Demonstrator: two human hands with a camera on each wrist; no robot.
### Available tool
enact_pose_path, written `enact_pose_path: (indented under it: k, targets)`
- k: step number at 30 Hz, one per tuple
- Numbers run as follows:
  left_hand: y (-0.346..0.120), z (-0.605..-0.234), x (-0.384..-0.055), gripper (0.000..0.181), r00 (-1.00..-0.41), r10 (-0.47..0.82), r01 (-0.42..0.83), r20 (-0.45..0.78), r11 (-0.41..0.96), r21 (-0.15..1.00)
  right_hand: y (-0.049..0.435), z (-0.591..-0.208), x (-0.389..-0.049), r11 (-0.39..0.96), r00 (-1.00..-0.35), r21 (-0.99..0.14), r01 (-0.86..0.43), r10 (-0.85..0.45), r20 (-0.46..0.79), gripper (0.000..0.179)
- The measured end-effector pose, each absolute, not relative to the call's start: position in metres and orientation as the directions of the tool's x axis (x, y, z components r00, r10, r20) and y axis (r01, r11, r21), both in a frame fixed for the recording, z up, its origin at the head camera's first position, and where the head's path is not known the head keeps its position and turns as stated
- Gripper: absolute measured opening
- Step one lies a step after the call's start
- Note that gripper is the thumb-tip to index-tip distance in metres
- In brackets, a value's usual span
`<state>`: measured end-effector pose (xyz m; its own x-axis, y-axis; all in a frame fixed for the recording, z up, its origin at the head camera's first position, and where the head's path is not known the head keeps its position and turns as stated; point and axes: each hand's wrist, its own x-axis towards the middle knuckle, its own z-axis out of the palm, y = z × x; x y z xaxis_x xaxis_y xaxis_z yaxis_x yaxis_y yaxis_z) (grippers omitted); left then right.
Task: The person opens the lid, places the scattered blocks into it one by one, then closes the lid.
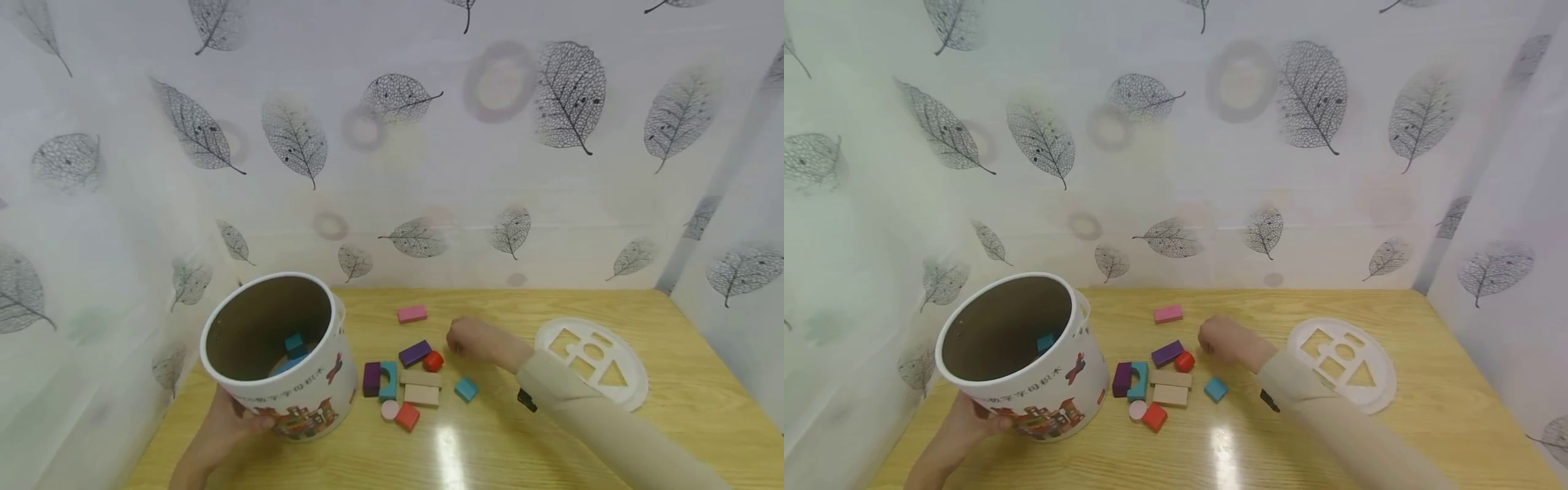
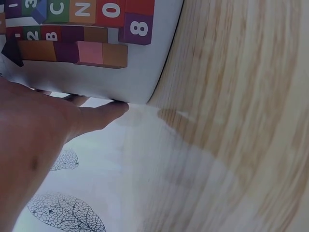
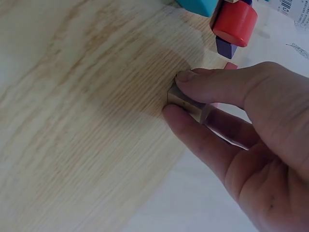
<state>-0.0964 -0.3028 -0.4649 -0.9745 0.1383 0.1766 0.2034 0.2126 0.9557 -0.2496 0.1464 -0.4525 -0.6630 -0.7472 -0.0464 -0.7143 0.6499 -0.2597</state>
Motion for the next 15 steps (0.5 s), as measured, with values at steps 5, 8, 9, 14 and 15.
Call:
enact_pose_path:
  k: [5, 8, 9, 14, 15]
  targets:
    - [-0.3041, -0.4655, -0.0957, 0.096, -0.978, 0.131, 0.188, 0.161, 0.236, 0.953, 0.1474, -0.4525, -0.2437, 0.64, -0.657, -0.283, -0.715, -0.753, -0.042, 0.018]
    - [-0.3037, -0.4644, -0.0954, 0.097, -0.979, 0.13, 0.185, 0.158, 0.235, 0.954, 0.148, -0.4522, -0.2424, 0.632, -0.649, -0.27, -0.726, -0.76, -0.037, 0.018]
    - [-0.3035, -0.464, -0.0953, 0.096, -0.979, 0.13, 0.185, 0.158, 0.233, 0.955, 0.1484, -0.4521, -0.2423, 0.631, -0.646, -0.266, -0.729, -0.762, -0.038, 0.018]
    - [-0.3035, -0.4643, -0.0964, 0.095, -0.979, 0.136, 0.182, 0.153, 0.237, 0.954, 0.1512, -0.4501, -0.2424, 0.61, -0.623, -0.254, -0.751, -0.781, -0.034, 0.017]
    - [-0.3038, -0.4648, -0.0969, 0.094, -0.978, 0.14, 0.185, 0.154, 0.241, 0.953, 0.1522, -0.4493, -0.2425, 0.606, -0.619, -0.255, -0.754, -0.785, -0.032, 0.017]
